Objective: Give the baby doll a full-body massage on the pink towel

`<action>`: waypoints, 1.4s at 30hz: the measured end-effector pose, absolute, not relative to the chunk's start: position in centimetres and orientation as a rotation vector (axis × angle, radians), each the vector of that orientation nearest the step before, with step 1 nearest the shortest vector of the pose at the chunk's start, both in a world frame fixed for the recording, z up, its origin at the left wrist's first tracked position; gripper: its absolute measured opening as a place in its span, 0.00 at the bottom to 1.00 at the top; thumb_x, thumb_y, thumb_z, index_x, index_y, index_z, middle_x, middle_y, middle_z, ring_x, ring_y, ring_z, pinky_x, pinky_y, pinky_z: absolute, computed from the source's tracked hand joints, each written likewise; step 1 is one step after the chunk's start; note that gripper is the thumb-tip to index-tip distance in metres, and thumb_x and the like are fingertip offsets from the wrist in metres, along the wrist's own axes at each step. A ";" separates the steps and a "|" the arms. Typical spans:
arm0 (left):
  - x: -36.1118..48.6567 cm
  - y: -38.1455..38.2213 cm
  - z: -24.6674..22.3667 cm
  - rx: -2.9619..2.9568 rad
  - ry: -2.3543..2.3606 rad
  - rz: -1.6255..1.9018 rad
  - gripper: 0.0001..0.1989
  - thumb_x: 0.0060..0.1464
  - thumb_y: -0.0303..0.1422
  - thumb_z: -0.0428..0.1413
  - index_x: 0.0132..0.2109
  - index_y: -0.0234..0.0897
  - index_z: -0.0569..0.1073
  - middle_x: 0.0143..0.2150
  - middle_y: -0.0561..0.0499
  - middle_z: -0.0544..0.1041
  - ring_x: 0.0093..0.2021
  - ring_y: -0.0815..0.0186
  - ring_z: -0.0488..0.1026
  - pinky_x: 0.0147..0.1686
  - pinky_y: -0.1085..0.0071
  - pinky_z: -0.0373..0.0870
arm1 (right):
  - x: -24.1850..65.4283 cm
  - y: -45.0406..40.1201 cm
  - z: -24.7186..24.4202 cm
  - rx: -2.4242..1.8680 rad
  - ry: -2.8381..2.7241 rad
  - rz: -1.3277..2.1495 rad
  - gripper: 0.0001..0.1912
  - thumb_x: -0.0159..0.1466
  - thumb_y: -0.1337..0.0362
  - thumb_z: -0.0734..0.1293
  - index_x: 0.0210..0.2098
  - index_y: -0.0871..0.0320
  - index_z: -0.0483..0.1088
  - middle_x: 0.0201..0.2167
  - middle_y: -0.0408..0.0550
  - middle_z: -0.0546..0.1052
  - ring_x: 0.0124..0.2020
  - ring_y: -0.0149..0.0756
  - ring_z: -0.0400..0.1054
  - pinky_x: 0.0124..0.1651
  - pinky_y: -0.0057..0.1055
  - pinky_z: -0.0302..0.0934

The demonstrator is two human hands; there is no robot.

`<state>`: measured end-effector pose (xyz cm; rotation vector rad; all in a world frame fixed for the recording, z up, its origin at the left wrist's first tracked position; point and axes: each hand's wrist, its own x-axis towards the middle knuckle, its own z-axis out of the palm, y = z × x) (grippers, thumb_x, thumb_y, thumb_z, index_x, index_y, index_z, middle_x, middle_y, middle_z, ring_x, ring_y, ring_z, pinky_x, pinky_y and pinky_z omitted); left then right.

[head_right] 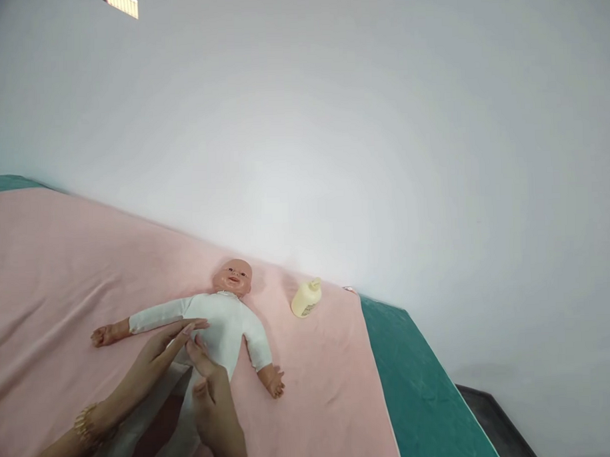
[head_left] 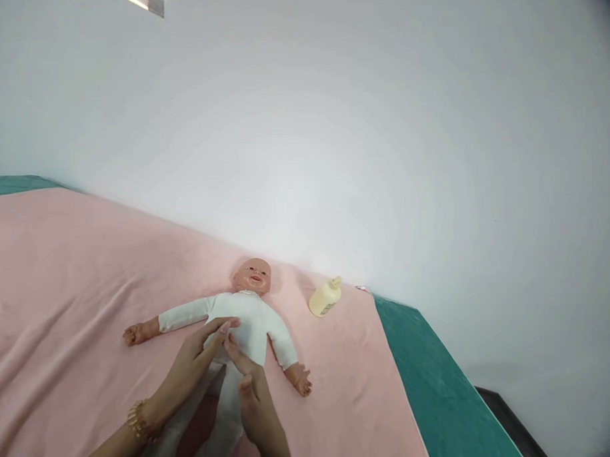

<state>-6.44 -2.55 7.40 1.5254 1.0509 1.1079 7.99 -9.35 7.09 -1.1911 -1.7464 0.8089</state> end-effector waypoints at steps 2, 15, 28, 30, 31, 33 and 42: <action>-7.7 -1.5 6.8 1.538 1.138 1.113 0.24 0.59 0.51 0.48 0.43 0.38 0.79 0.47 0.44 0.81 0.51 0.53 0.76 0.54 0.57 0.71 | 8.8 -8.6 7.8 -1.097 -1.725 0.929 0.34 0.68 0.38 0.53 0.51 0.53 0.78 0.50 0.54 0.79 0.61 0.48 0.67 0.68 0.45 0.53; -7.4 0.1 3.6 1.544 1.229 1.107 0.23 0.58 0.53 0.47 0.28 0.40 0.70 0.24 0.51 0.74 0.27 0.60 0.69 0.33 0.65 0.68 | 10.1 -3.9 5.1 -1.172 -2.045 0.823 0.15 0.70 0.56 0.63 0.52 0.48 0.76 0.51 0.44 0.79 0.68 0.44 0.55 0.73 0.52 0.30; -7.5 -1.2 3.5 1.871 1.160 1.019 0.18 0.61 0.45 0.48 0.28 0.41 0.71 0.27 0.49 0.76 0.29 0.59 0.73 0.32 0.66 0.71 | 12.1 -0.8 2.9 -1.369 -1.942 0.606 0.21 0.72 0.59 0.60 0.63 0.50 0.64 0.68 0.46 0.61 0.72 0.44 0.43 0.71 0.58 0.35; -7.7 -1.1 3.8 1.949 1.044 0.993 0.16 0.61 0.42 0.50 0.32 0.41 0.76 0.32 0.47 0.80 0.34 0.58 0.76 0.38 0.65 0.73 | 12.4 -0.8 1.9 -1.409 -1.862 0.578 0.22 0.73 0.59 0.58 0.64 0.51 0.63 0.69 0.48 0.58 0.72 0.43 0.44 0.71 0.57 0.36; -7.9 -0.9 4.0 1.962 0.995 0.987 0.14 0.60 0.41 0.51 0.34 0.42 0.78 0.35 0.47 0.81 0.37 0.57 0.77 0.41 0.64 0.74 | 12.5 -0.8 1.5 -1.419 -1.817 0.569 0.22 0.73 0.59 0.56 0.64 0.52 0.63 0.69 0.48 0.58 0.72 0.42 0.45 0.71 0.56 0.36; -8.0 -0.5 4.1 1.969 0.912 0.941 0.13 0.59 0.41 0.52 0.39 0.45 0.81 0.40 0.47 0.83 0.43 0.55 0.79 0.46 0.61 0.74 | 12.7 -1.0 0.9 -1.419 -1.728 0.560 0.22 0.74 0.59 0.54 0.64 0.52 0.63 0.68 0.49 0.60 0.71 0.40 0.48 0.71 0.54 0.39; -6.5 0.6 5.2 2.091 0.685 0.536 0.13 0.60 0.41 0.52 0.43 0.52 0.82 0.50 0.50 0.80 0.61 0.54 0.69 0.66 0.49 0.54 | 12.6 -0.9 -0.4 -1.329 -1.487 0.626 0.24 0.73 0.56 0.53 0.64 0.56 0.65 0.65 0.50 0.66 0.68 0.39 0.55 0.72 0.49 0.41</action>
